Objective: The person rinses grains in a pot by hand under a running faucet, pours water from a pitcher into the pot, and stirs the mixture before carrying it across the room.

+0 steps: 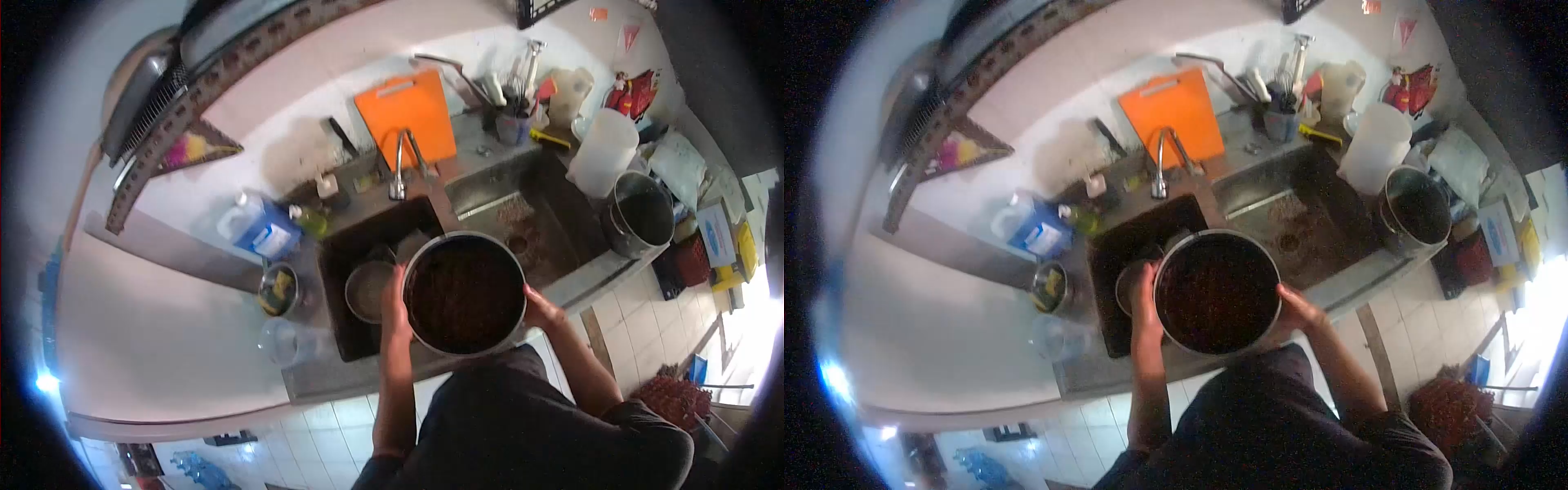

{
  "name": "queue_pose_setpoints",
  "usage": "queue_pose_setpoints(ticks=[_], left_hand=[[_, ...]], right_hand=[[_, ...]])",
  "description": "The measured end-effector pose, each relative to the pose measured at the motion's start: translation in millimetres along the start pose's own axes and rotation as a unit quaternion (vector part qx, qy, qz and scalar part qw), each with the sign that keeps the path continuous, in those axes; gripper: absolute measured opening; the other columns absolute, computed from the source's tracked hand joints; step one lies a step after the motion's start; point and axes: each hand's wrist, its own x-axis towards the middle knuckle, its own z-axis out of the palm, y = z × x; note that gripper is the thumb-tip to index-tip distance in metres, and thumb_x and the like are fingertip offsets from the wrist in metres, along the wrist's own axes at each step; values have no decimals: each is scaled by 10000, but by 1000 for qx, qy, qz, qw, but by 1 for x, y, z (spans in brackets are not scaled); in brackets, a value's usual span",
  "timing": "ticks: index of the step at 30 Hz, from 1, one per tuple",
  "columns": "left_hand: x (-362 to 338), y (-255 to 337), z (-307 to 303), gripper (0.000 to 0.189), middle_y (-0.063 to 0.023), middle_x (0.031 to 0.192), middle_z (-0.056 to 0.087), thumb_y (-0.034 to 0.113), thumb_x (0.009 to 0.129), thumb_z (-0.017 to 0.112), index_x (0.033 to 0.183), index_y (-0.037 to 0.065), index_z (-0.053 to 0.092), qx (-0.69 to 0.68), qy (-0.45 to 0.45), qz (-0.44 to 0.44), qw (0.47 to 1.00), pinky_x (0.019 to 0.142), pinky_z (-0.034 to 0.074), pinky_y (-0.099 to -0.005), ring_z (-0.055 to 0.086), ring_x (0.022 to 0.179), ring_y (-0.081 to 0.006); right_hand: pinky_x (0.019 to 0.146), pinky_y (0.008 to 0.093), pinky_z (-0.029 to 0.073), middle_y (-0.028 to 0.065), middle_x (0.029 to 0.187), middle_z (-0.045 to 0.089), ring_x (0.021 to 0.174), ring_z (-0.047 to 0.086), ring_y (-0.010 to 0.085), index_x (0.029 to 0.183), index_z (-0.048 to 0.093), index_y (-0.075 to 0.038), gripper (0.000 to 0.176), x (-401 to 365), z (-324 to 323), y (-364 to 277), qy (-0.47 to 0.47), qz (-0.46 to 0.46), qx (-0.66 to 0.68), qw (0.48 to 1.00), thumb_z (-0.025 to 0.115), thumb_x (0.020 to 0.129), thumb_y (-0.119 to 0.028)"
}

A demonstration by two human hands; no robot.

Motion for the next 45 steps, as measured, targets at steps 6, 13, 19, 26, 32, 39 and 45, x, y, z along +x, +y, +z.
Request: queue_pose_setpoints(ticks=[6,13,19,26,32,39,45], left_hand=[[40,-104,-29,538,-96,1171,610,475,971,372,1208,26,552,-245,-165,-82,952,925,449,-366,581,1058,-216],[48,-204,-19,589,-125,1256,548,516,969,316,1277,52,506,-434,-225,-94,867,967,418,-449,527,1148,-276],[43,-212,-12,611,-117,1221,583,538,963,291,1271,60,514,-401,-152,-131,894,976,426,-455,561,1115,-273],[42,-229,-26,643,-124,1245,565,559,961,260,1293,63,500,-386,-140,-144,900,999,402,-451,544,1134,-282],[43,-235,-31,661,-133,1228,574,580,952,263,1279,63,512,-414,-152,-164,882,1004,396,-449,545,1131,-291],[49,-250,-37,697,-143,1214,575,613,925,320,1268,35,503,-422,-163,-157,878,990,403,-439,542,1130,-281],[45,-248,-38,734,-159,1216,569,637,906,339,1277,20,486,-389,-147,-158,896,988,406,-433,548,1116,-287]], right_hand=[[987,375,379,164,1296,503,1175,491,224,1474,127,-20,981,-14,37,-47,99,-8,-311,945,737,766,-318],[897,290,445,178,1163,582,1012,583,179,1450,180,19,946,-16,72,-58,227,16,-479,848,783,747,-172],[907,302,442,184,1140,589,1016,585,201,1438,198,38,979,-13,78,-51,231,3,-492,840,806,722,-237],[1029,391,354,208,1403,374,1277,395,291,1451,255,-72,1004,-7,66,-35,269,35,-594,757,819,683,-387],[1075,425,290,201,1445,322,1326,332,322,1456,251,-95,1022,-4,79,-36,269,60,-634,723,794,677,-474],[1081,424,282,207,1453,314,1348,305,327,1459,233,-85,1047,-2,75,-34,257,55,-658,705,775,675,-518],[1079,432,290,229,1436,326,1336,320,354,1457,227,-72,1065,0,94,-33,257,72,-683,680,745,675,-576]])
